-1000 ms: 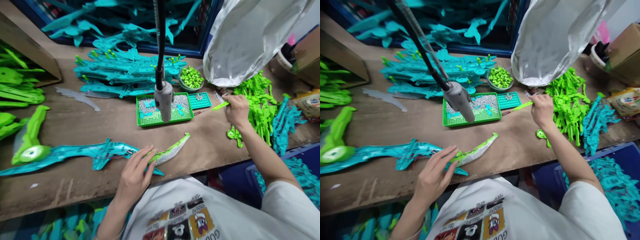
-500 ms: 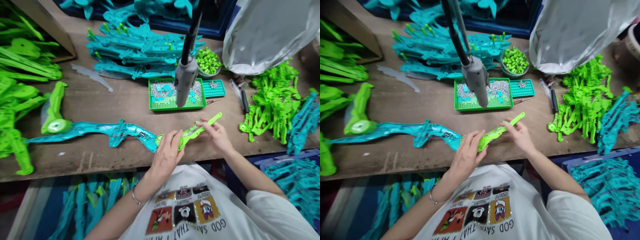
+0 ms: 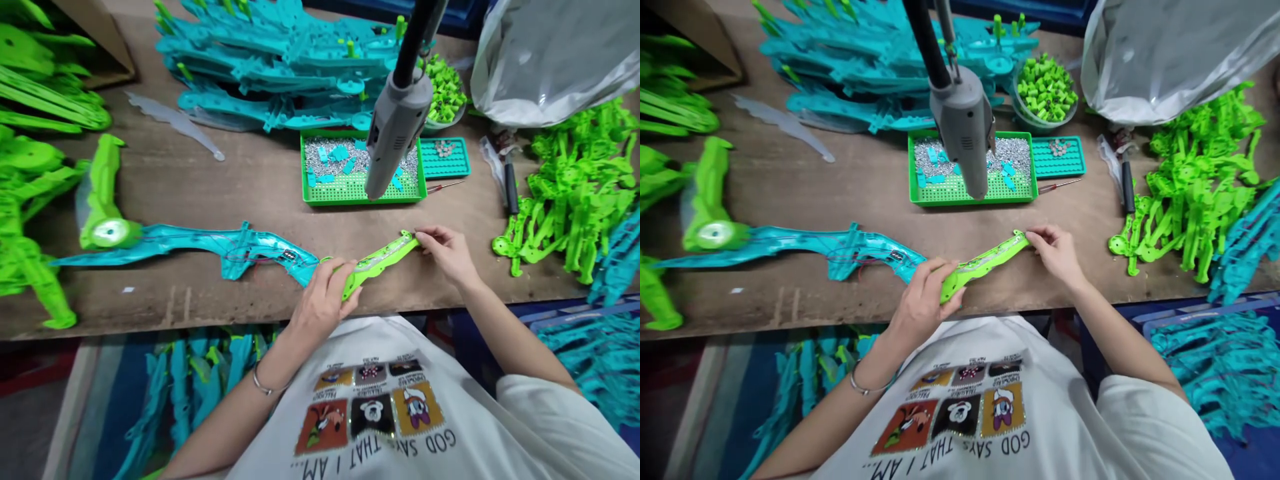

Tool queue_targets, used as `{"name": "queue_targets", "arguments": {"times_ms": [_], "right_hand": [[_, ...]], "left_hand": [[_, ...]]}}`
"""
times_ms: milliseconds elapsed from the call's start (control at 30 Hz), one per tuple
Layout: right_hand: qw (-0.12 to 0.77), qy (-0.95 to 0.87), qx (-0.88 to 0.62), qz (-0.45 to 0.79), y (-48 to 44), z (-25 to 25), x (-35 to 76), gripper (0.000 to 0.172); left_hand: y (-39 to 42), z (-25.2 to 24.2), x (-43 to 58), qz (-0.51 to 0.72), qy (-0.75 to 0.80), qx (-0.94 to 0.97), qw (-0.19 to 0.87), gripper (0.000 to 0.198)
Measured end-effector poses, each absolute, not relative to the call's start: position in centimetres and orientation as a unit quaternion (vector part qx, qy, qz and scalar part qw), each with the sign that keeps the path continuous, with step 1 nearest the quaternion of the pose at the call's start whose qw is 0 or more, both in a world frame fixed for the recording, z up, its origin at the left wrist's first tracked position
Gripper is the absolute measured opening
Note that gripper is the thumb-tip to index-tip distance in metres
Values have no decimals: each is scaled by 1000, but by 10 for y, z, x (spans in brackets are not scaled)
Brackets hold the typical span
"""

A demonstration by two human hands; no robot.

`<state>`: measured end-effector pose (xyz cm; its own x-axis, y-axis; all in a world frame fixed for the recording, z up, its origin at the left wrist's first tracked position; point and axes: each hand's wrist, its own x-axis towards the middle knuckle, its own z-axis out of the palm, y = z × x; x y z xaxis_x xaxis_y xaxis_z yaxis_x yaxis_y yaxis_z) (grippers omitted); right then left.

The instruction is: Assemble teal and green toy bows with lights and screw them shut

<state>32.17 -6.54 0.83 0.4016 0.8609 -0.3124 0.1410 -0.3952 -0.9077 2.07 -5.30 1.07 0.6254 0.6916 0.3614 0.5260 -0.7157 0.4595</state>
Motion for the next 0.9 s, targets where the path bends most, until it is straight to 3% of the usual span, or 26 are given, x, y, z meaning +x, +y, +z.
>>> {"name": "queue_targets", "arguments": {"times_ms": [200,533,733,900], "right_hand": [[455,-287,-696,476,-58,3,318,42],[429,-313,-700,477,-49,-1,317,41],[416,-295,-704,494,-46,3,320,42],[381,-322,-719,483,-43,1,325,48]], "left_hand": [[-46,5,13,226,354,898,131,55],[-42,4,11,222,374,878,203,47],[-42,6,16,166,381,895,160,38],[-40,10,18,113,389,905,130,56]]}}
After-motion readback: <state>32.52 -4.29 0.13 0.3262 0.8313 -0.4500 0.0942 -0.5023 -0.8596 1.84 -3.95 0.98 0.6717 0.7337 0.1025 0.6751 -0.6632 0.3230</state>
